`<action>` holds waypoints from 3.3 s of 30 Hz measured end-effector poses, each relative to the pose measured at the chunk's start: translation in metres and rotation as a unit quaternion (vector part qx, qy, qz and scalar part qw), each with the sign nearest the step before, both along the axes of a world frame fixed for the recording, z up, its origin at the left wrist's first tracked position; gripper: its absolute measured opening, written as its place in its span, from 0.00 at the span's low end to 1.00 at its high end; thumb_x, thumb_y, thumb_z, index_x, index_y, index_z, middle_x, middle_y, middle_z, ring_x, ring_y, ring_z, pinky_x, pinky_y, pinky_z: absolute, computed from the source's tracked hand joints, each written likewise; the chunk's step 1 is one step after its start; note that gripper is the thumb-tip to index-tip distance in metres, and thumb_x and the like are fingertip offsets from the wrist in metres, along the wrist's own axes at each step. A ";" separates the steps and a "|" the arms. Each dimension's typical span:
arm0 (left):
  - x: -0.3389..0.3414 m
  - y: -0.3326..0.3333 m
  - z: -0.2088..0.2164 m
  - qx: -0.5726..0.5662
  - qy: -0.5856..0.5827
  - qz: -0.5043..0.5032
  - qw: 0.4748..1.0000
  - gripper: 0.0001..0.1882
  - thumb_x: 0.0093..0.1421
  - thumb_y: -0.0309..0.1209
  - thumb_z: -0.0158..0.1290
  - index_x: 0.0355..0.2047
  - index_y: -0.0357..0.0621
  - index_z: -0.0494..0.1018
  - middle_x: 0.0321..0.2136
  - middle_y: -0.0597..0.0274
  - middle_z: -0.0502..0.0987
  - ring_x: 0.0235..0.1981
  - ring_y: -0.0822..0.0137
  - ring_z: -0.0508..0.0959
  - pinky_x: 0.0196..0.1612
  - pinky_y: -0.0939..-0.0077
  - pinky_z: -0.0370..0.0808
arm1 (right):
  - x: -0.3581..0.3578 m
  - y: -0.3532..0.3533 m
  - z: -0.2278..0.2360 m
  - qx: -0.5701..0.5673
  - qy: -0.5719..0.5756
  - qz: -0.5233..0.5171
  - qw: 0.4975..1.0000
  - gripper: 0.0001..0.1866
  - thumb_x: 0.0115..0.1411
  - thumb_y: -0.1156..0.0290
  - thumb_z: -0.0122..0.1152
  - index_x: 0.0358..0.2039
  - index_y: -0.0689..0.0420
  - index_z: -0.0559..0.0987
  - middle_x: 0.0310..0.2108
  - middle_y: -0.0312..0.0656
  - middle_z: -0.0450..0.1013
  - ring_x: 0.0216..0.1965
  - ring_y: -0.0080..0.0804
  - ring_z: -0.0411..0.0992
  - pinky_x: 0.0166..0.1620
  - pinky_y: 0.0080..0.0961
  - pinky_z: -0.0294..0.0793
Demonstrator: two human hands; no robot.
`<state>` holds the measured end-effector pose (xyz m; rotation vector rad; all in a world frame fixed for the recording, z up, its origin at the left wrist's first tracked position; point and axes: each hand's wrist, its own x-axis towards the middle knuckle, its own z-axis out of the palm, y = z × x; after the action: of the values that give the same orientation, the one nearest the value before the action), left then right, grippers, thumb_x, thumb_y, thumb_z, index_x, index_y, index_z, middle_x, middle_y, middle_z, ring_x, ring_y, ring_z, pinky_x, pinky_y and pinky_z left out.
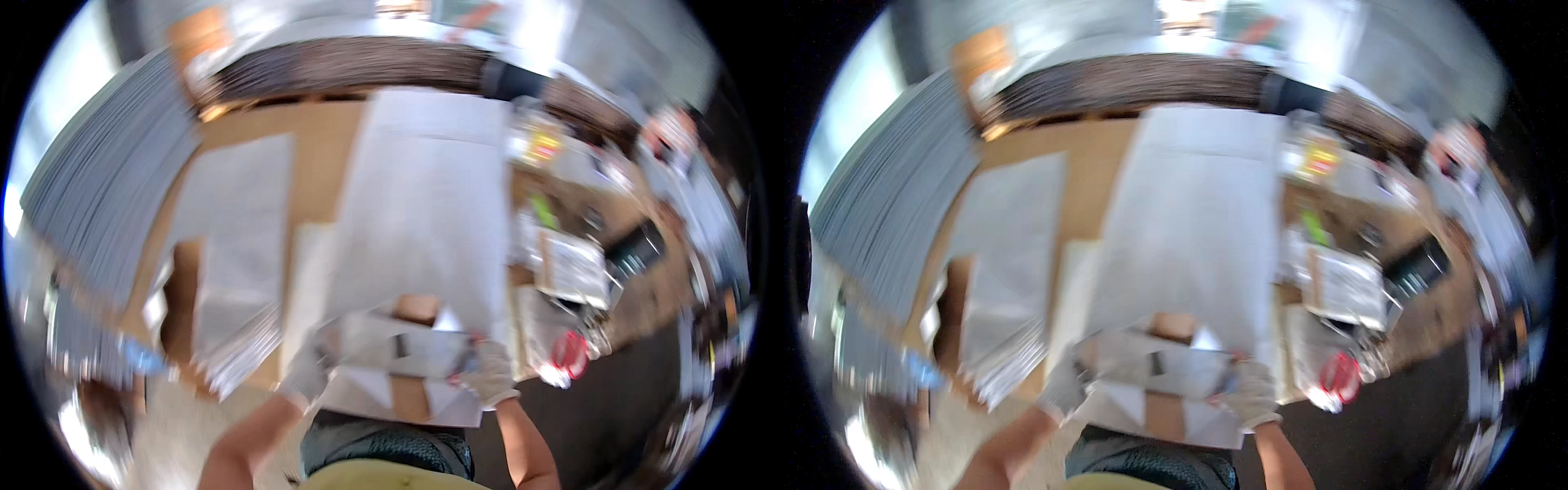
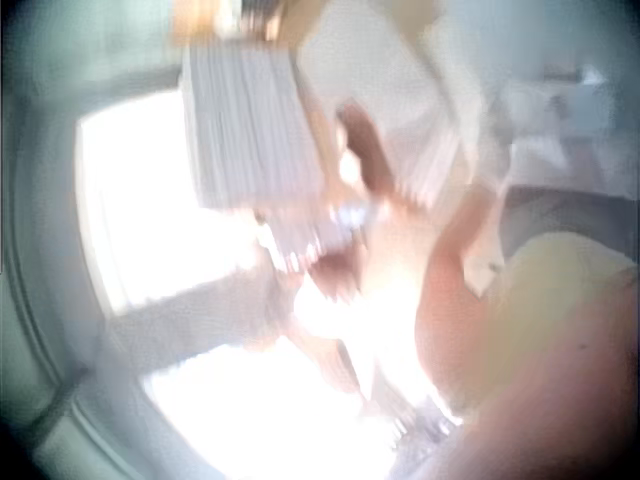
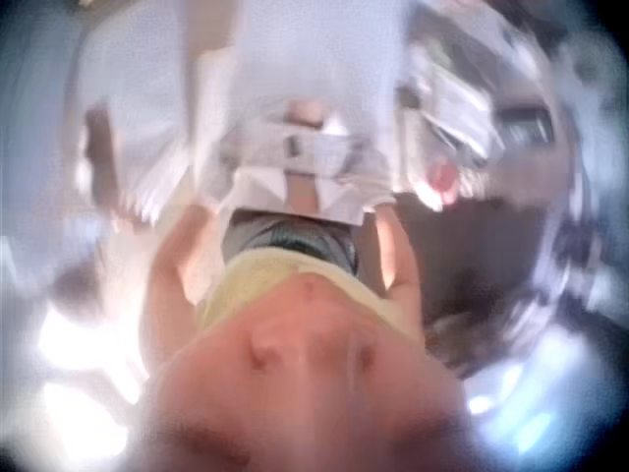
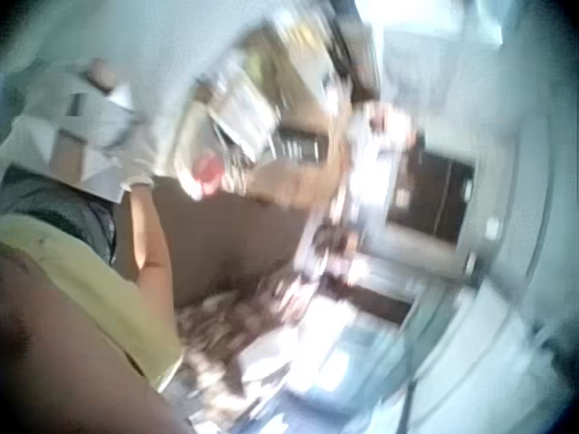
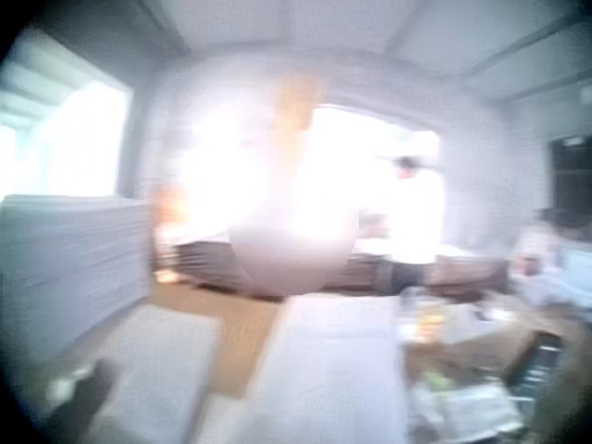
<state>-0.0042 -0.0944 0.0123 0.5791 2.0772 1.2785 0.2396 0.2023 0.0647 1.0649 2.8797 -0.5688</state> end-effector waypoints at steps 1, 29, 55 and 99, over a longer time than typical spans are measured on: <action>-0.007 0.017 0.027 0.013 -0.118 0.045 0.992 0.18 0.72 0.41 0.51 0.54 0.42 0.76 0.36 0.59 0.78 0.39 0.65 0.77 0.41 0.70 0.75 | 0.013 0.026 -0.032 -0.060 0.087 0.020 0.994 0.53 0.43 0.45 0.83 0.66 0.53 0.71 0.62 0.51 0.70 0.64 0.50 0.68 0.67 0.45 0.67; -0.165 -0.172 0.161 -0.320 0.626 0.283 0.652 0.25 0.72 0.43 0.56 0.64 0.45 0.73 0.57 0.50 0.78 0.56 0.50 0.78 0.60 0.51 0.75 | 0.065 -0.050 0.015 0.141 -0.035 0.260 0.955 0.40 0.42 0.62 0.78 0.58 0.58 0.77 0.60 0.54 0.73 0.65 0.55 0.69 0.67 0.50 0.69; -0.020 -0.039 0.022 0.193 -0.376 0.122 0.898 0.29 0.72 0.38 0.56 0.68 0.38 0.65 0.62 0.55 0.75 0.59 0.64 0.77 0.62 0.67 0.75 | 0.103 -0.010 -0.049 -0.493 0.202 -0.522 0.666 0.11 0.71 0.65 0.63 0.51 0.52 0.77 0.38 0.34 0.77 0.41 0.30 0.78 0.39 0.34 0.82; -0.253 0.068 -0.116 -0.157 0.276 -0.134 0.939 0.27 0.73 0.35 0.47 0.69 0.39 0.66 0.65 0.46 0.72 0.61 0.53 0.76 0.61 0.65 0.73 | -0.033 0.030 -0.027 -0.227 0.196 -0.188 0.935 0.31 0.72 0.45 0.49 0.50 0.63 0.81 0.46 0.63 0.79 0.51 0.64 0.77 0.56 0.49 0.73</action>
<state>-0.2570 -0.0269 -0.1036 1.1232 2.4695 0.6480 0.2062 0.2325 0.0381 1.5579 2.6014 -1.5357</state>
